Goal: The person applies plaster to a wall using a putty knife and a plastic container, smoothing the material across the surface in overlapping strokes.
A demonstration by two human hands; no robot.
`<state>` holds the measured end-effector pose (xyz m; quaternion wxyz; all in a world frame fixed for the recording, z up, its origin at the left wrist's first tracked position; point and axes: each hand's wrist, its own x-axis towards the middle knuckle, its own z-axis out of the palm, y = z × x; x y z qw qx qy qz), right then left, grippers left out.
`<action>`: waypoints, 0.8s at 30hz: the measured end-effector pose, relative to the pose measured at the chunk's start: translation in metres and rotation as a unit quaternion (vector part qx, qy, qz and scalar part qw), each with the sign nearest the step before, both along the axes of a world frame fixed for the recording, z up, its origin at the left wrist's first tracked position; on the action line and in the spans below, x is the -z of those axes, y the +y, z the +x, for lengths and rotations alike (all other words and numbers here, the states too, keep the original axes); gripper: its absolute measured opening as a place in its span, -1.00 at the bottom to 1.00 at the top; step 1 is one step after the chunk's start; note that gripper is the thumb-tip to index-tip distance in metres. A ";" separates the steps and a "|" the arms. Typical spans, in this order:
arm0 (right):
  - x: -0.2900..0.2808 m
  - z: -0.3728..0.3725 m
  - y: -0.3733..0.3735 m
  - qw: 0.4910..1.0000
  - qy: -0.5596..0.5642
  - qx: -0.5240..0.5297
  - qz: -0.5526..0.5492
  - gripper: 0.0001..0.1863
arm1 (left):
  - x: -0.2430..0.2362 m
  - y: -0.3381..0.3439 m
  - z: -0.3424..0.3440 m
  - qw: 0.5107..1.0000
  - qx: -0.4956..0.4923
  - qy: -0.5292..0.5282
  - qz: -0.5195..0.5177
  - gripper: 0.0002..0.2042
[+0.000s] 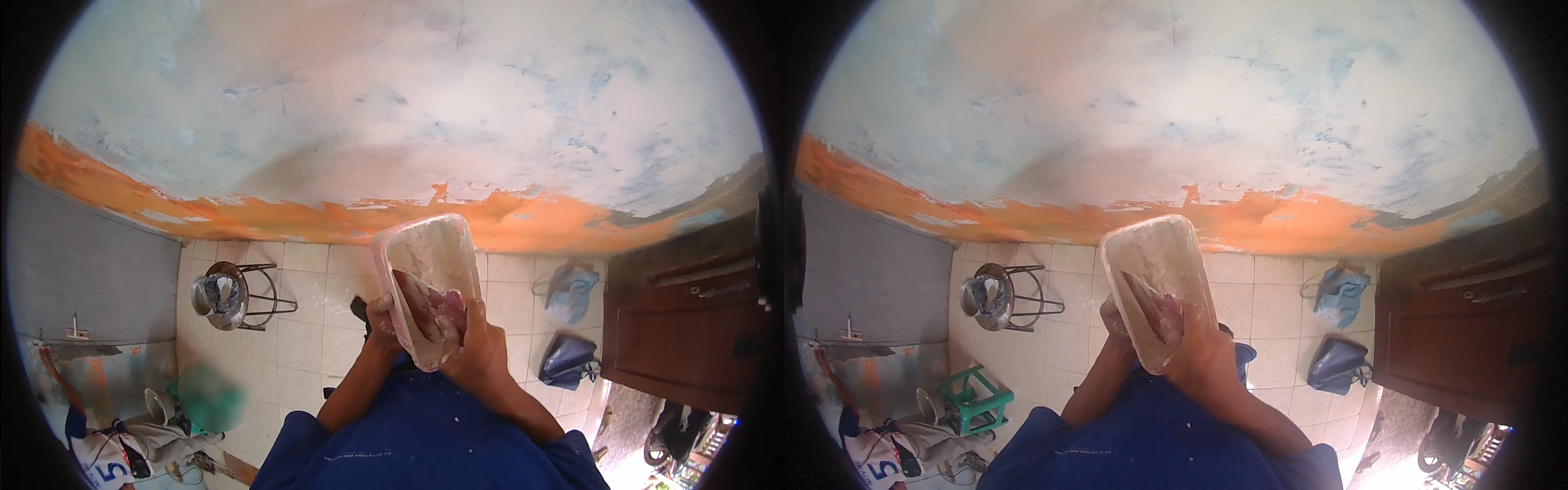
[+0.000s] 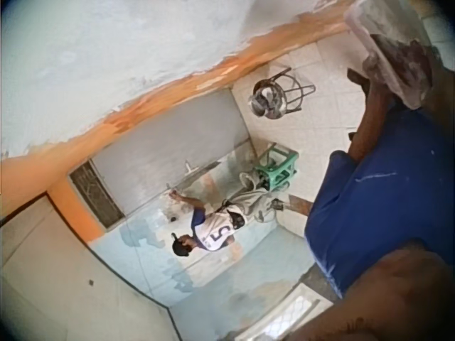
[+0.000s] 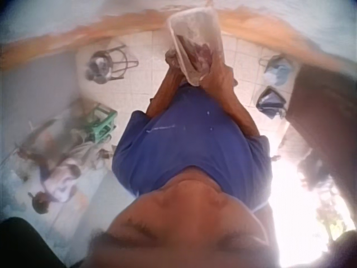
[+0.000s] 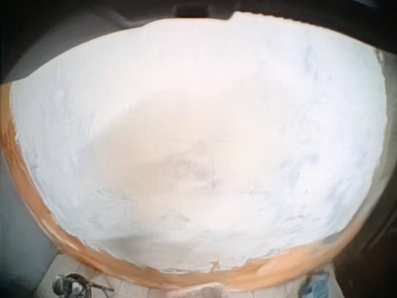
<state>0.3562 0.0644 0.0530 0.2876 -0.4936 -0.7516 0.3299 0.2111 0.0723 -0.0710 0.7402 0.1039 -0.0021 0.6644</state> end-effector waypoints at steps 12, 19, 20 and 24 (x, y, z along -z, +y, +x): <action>0.027 -0.007 -0.003 0.987 0.120 0.090 -0.063 -0.57 | 0.011 -0.008 -0.005 0.996 0.028 0.015 -0.085 -0.38; 0.019 -0.001 -0.006 0.975 0.139 0.118 -0.130 -0.60 | 0.014 -0.009 0.004 0.996 0.039 0.018 -0.080 -0.37; 0.021 0.000 -0.007 0.976 0.140 0.118 -0.117 -0.62 | 0.016 -0.009 0.005 0.996 0.038 0.022 -0.076 -0.36; 0.017 0.002 -0.010 0.970 0.160 0.127 -0.135 -0.69 | 0.016 -0.010 0.006 0.995 0.069 0.033 -0.067 -0.36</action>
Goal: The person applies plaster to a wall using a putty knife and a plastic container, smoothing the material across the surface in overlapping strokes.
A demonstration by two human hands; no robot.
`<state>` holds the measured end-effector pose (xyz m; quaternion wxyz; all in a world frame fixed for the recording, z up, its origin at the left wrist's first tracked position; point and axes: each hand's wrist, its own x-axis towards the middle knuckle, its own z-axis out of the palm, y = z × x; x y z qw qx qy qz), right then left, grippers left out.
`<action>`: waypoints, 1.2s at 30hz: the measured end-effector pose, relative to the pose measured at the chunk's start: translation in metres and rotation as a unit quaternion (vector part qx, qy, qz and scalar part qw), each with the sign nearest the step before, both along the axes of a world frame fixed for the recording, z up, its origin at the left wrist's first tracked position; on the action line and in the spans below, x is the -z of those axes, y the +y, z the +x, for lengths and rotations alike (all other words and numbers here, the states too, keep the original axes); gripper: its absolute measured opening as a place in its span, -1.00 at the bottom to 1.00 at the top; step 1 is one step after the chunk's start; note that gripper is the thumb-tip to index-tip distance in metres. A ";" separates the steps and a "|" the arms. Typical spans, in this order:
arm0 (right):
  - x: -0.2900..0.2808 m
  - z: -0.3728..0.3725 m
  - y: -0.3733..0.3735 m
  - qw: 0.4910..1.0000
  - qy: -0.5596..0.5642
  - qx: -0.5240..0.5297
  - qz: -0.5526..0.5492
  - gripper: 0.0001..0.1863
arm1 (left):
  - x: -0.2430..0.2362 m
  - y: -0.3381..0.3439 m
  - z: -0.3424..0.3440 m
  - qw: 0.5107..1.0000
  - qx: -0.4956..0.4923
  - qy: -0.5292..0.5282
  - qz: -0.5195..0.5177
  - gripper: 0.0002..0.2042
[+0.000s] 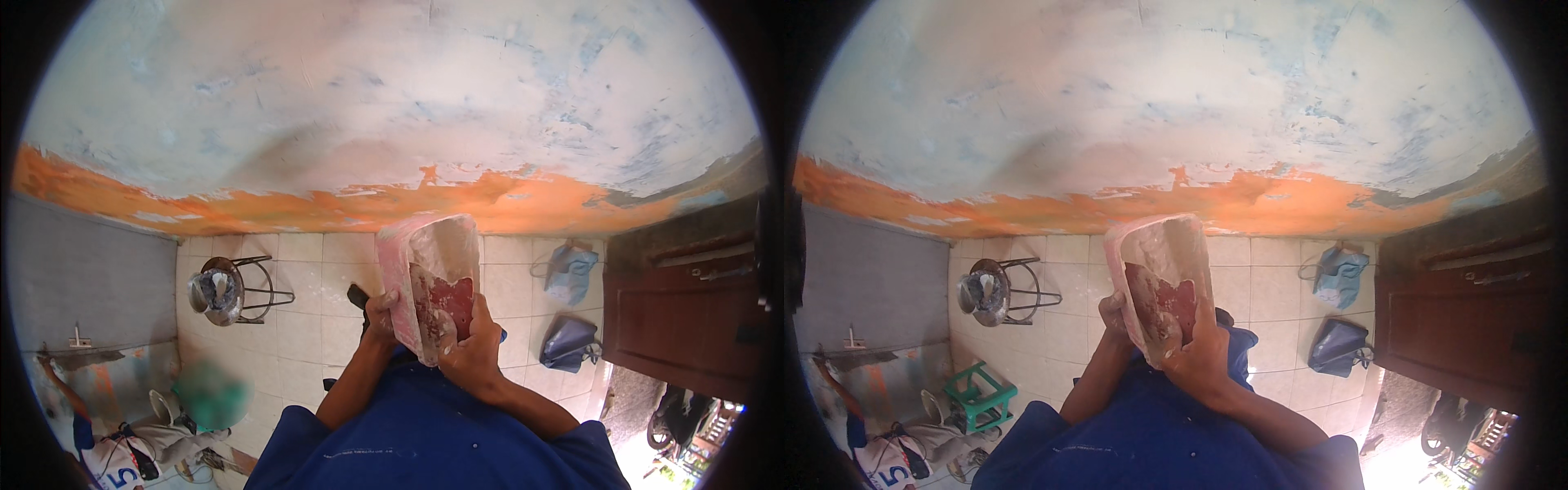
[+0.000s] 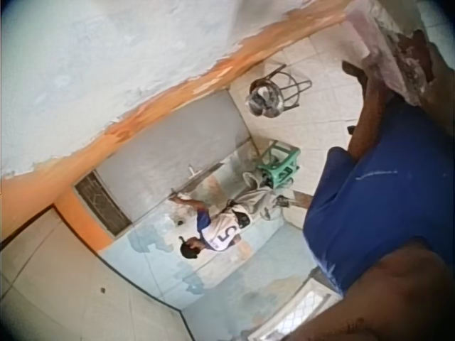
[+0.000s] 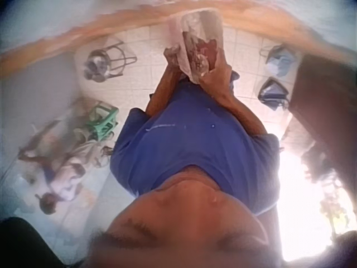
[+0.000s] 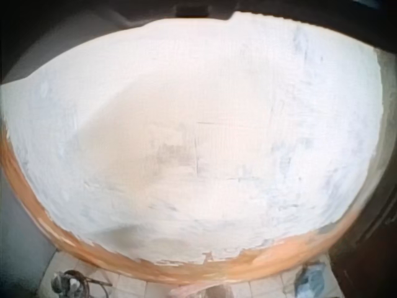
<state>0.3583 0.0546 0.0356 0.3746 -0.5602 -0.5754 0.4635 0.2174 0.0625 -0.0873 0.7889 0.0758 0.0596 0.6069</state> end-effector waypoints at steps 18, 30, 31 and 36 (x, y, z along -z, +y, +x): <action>0.018 0.003 -0.005 0.994 0.110 0.023 0.011 -0.72 | -0.015 0.009 0.002 0.995 0.031 -0.029 0.085 -0.32; 0.005 0.027 0.013 0.939 0.319 0.102 -0.081 -0.70 | 0.008 -0.002 0.000 0.998 -0.008 -0.046 0.033 -0.30; 0.004 0.031 0.014 0.924 0.359 0.101 -0.090 -0.69 | 0.010 -0.002 -0.001 0.998 0.001 -0.057 0.038 -0.31; -0.007 0.052 0.018 0.868 0.464 0.123 -0.125 -0.60 | 0.021 -0.003 0.009 0.996 -0.075 -0.019 -0.045 -0.45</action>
